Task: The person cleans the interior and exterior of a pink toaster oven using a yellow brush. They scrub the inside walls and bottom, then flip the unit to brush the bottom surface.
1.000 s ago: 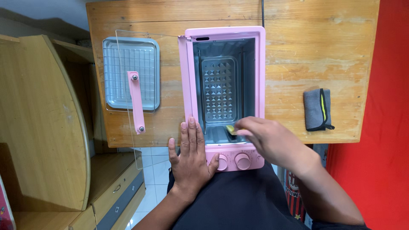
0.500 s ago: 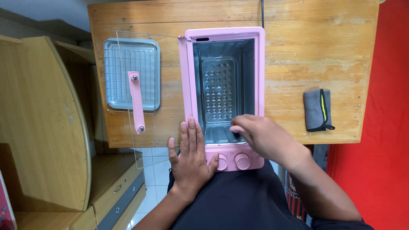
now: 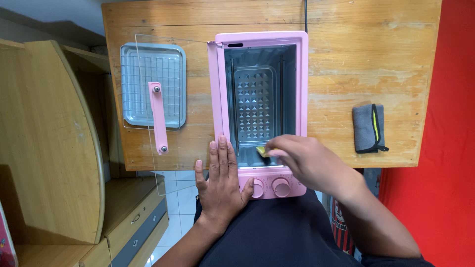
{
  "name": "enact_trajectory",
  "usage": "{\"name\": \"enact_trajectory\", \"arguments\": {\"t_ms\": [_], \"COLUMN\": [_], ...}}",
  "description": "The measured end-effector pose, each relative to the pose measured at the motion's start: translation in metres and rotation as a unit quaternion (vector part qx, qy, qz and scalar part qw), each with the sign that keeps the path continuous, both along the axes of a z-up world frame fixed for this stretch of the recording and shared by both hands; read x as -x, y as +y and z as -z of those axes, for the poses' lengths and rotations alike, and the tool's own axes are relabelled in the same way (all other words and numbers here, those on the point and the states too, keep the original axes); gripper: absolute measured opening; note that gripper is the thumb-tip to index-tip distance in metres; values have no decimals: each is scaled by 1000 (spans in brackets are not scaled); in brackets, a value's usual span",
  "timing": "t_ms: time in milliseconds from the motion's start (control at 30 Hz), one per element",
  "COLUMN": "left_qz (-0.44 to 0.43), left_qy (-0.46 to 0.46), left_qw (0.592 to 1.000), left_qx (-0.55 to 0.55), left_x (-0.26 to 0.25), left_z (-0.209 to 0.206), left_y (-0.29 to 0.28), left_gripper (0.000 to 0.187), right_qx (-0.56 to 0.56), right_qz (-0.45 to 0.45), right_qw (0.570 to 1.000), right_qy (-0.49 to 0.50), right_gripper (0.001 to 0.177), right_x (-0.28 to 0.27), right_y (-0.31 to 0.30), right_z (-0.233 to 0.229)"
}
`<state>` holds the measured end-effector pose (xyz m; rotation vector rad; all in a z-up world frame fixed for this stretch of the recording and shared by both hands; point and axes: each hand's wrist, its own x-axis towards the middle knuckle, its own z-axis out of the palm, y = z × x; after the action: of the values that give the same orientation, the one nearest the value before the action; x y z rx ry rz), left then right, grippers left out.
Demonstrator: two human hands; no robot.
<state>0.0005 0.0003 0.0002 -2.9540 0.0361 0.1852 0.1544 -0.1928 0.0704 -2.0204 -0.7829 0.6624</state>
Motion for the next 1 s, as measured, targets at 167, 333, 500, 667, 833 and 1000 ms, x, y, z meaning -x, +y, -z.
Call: {"name": "enact_trajectory", "arguments": {"t_ms": [167,333,500,667,833,1000], "left_qz": [1,2,-2,-1,-3,-6], "left_qy": [-9,-7,-15,-20,-15,-22], "left_qw": [1000,1000,1000,1000,1000,1000], "left_qx": [-2,2,3,6,8,13], "left_x": [-1,-1,2,3,2,2], "left_z": [0,1,2,3,1,-1], "left_y": [0,0,0,-1,-2,-2], "left_gripper": [89,88,87,86,86,86], "right_qx": [29,9,-17,14,79,69], "right_qz": [-8,-9,-14,-13,-22,-28], "right_qw": [999,999,999,1000,994,997], "right_qy": [40,41,28,24,75,37], "right_gripper": [27,28,28,26,31,31], "right_x": [7,8,8,-1,4,14], "right_y": [27,29,19,9,25,38], "right_z": [21,17,7,12,38,58]}}
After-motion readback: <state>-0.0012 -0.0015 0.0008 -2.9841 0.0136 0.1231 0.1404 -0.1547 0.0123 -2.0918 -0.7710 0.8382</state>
